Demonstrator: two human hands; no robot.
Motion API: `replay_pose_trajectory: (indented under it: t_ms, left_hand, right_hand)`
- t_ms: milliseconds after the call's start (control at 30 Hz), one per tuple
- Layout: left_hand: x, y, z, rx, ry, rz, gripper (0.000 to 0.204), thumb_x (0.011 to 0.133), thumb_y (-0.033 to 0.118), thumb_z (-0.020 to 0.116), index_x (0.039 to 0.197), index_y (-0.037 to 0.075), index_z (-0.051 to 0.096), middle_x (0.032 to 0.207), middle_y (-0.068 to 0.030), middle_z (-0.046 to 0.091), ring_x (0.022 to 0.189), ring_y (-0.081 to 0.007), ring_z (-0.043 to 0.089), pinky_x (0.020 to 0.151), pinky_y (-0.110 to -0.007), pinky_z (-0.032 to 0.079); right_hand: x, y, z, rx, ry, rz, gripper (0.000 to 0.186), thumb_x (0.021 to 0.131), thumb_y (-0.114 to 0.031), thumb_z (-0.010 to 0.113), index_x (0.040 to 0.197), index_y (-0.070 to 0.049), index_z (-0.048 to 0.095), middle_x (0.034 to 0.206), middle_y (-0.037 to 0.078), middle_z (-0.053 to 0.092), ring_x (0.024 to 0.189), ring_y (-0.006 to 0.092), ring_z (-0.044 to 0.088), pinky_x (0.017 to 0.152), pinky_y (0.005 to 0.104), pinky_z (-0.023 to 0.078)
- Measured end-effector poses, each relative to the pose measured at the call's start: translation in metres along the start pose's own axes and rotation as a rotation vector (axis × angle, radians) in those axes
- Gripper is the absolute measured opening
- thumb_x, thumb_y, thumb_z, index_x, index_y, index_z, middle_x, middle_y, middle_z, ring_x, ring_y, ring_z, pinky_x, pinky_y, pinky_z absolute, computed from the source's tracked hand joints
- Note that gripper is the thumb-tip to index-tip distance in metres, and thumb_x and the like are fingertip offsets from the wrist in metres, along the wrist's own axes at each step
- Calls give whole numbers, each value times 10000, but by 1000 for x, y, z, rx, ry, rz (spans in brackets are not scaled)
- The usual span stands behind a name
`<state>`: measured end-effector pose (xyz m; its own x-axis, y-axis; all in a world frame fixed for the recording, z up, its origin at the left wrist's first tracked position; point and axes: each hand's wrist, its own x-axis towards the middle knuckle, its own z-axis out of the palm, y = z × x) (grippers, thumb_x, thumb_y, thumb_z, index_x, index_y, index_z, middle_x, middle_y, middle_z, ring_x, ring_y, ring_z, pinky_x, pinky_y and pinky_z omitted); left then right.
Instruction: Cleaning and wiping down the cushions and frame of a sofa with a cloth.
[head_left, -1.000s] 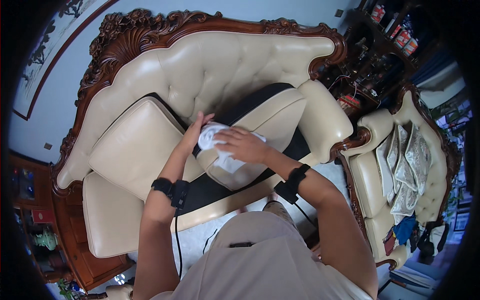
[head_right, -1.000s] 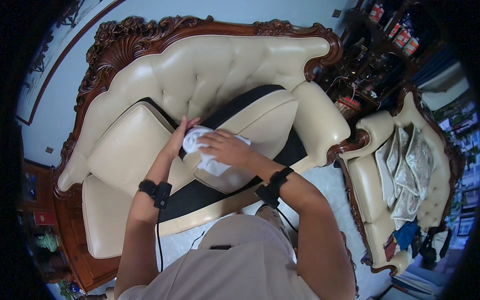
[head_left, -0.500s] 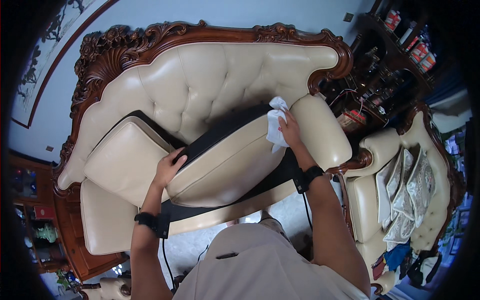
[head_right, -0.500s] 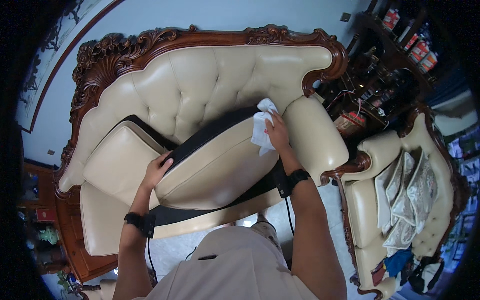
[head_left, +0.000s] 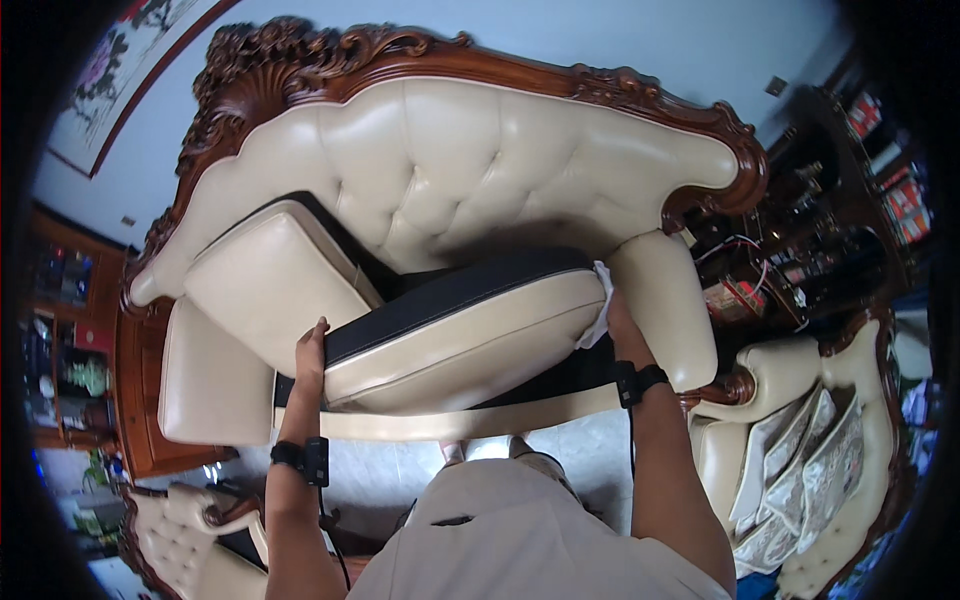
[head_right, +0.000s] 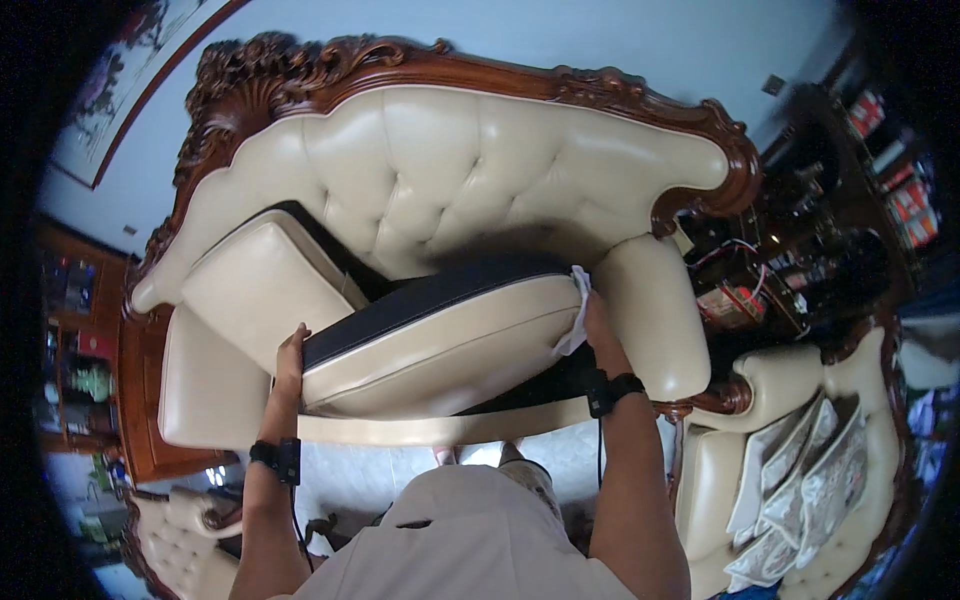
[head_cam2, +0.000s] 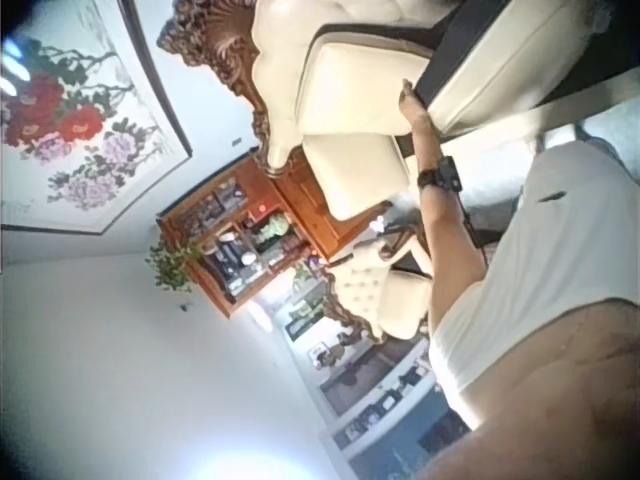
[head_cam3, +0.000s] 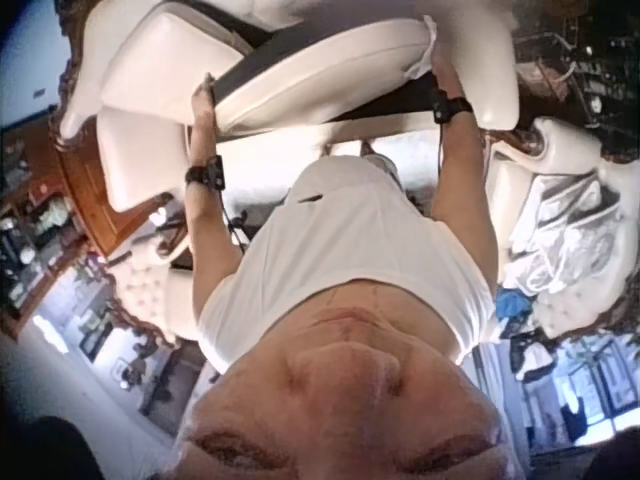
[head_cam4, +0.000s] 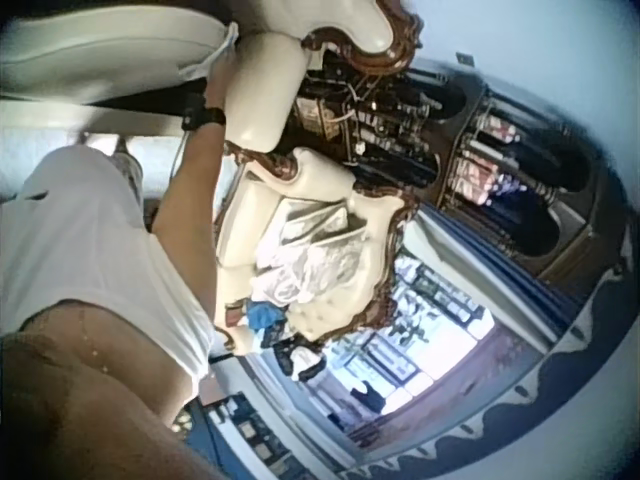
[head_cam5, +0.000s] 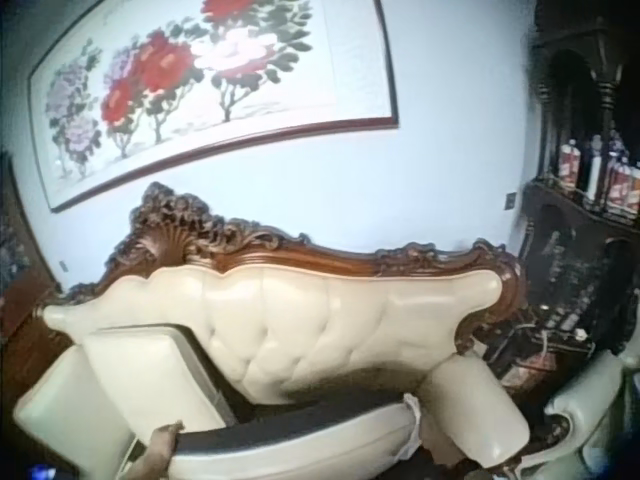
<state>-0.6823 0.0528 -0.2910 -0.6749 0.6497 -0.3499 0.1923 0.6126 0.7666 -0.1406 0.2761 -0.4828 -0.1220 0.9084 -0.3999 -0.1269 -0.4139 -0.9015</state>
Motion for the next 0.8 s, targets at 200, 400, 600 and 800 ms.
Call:
replay_pose_trajectory:
  t_ms: [200,400,600,800]
  left_hand:
    - [-49,-68,-19,-1164,-373,-284,633,920,570,479,1216,16,559,1141,-143,637,1045,-283,615,933,-409,492]
    - [-49,-70,-8,-1198,-462,-292,622,923,580,459,1170,24,590,1123,-141,644,1037,-282,618,927,-402,497]
    - [-56,-54,-41,-1177,-442,-213,658,898,580,502,1225,12,556,1170,-170,626,1064,-311,613,946,-430,491]
    - [-33,-90,-110,-1128,-376,-154,636,911,567,487,1229,20,549,1181,-165,620,1067,-309,610,944,-442,491]
  right_hand:
    - [-45,-39,61,353,-236,173,447,976,-381,460,1324,-106,519,1266,48,590,1173,194,543,1001,351,423]
    - [-61,-25,32,266,-195,84,479,949,-422,489,1316,-116,527,1262,72,597,1165,223,560,992,394,444]
    - [-71,-18,63,311,-13,223,419,988,-359,427,1297,-94,526,1255,77,588,1146,229,559,999,389,433]
    - [-71,0,143,284,-126,132,409,978,-395,462,1211,-74,561,1108,60,623,1020,215,593,916,362,461]
